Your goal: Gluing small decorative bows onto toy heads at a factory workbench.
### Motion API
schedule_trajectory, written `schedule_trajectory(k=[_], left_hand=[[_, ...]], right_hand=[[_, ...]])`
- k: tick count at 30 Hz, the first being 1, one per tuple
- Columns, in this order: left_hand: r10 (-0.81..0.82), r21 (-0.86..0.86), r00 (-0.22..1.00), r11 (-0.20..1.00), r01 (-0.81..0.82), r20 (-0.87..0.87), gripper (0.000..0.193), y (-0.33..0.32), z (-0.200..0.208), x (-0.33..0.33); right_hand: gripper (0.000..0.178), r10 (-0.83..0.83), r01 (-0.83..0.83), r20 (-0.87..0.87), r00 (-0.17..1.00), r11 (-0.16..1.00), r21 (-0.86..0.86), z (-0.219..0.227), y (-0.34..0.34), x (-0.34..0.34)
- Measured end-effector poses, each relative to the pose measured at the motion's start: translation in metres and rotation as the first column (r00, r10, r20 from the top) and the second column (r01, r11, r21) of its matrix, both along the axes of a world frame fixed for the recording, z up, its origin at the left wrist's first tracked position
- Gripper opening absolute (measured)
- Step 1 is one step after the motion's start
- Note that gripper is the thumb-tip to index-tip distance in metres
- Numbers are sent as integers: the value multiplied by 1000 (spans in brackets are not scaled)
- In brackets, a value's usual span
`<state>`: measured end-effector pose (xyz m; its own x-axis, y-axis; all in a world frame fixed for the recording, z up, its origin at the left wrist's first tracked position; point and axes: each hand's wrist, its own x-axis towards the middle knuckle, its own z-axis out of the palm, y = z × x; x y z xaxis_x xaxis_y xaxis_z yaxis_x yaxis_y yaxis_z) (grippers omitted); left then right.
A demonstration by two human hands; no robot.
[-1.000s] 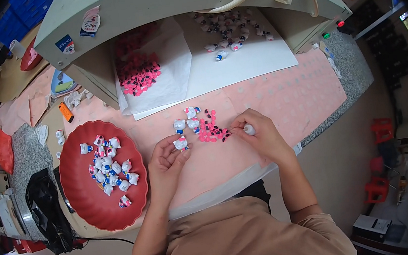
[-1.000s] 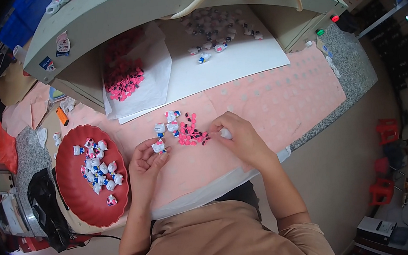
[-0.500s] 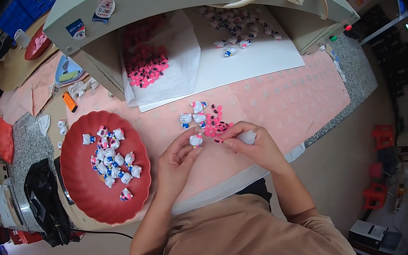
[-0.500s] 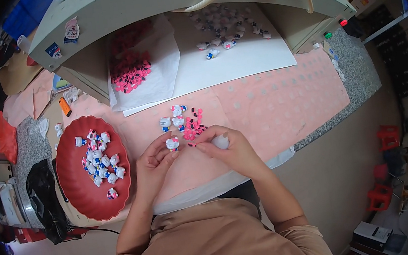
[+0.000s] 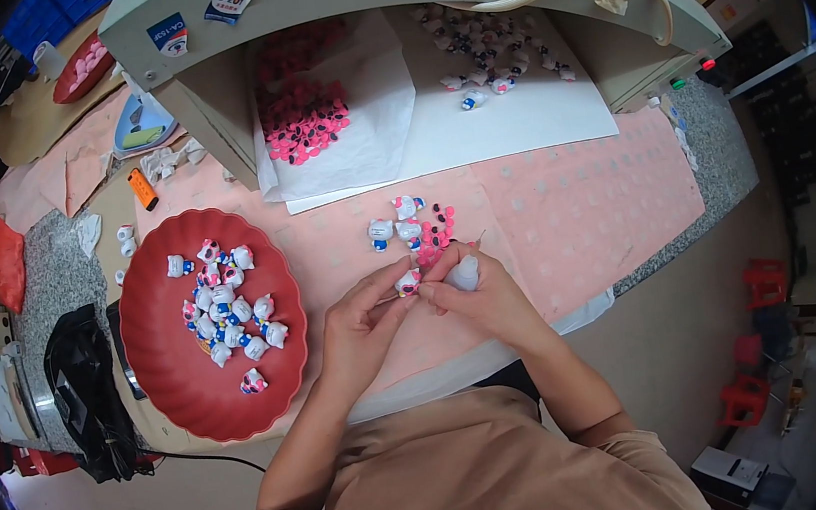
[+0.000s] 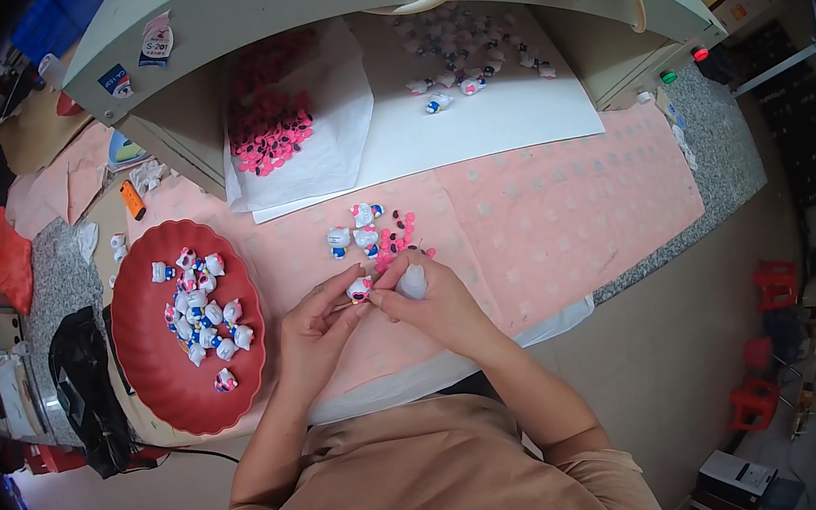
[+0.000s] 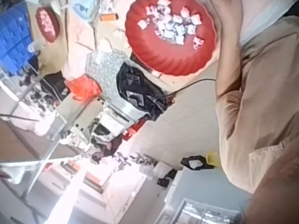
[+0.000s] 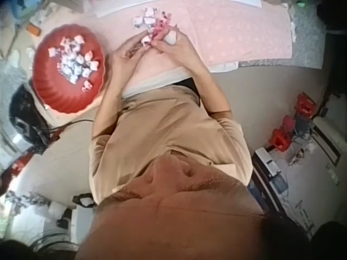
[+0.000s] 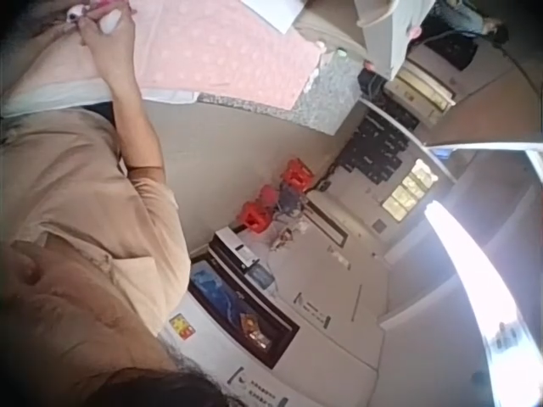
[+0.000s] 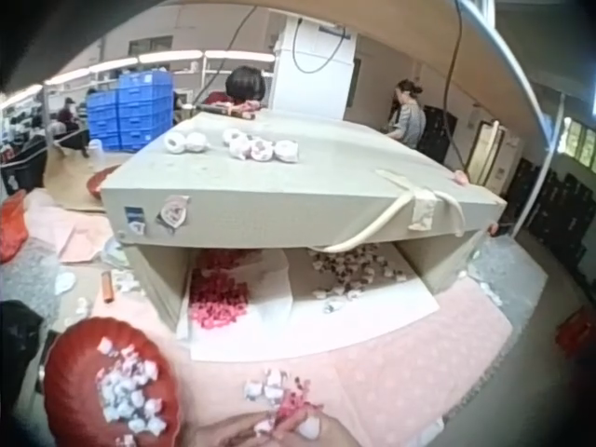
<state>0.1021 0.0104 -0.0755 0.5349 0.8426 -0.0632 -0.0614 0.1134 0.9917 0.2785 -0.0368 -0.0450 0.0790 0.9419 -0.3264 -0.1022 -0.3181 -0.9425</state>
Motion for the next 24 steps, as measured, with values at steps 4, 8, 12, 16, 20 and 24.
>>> schedule_trajectory(k=[4,8,12,16,20,24], left_hand=[[6,15,1000,1000,-6,4,41,-1,5,2],[-24,-27,993,999,27,112,38,1,4,-1],[-12,-115,977,993,38,214,34,3,4,-2],[-12,-269,974,960,75,228,30,4,6,-3],[-19,-289,954,951,110,300,29,3,4,-12],[-9,-349,940,927,135,342,30,-1,4,-13]], right_hand=[[12,-16,15,43,999,1000,7,1,1,-2],[14,-11,11,-10,1000,1000,22,-1,-1,-2],[16,-55,63,-84,995,993,104,1,-3,-6],[20,-12,14,-12,1000,979,201,1,-2,-7],[19,-24,28,-22,999,973,228,0,-4,-13],[19,-91,119,-151,984,974,192,-5,-9,-19]])
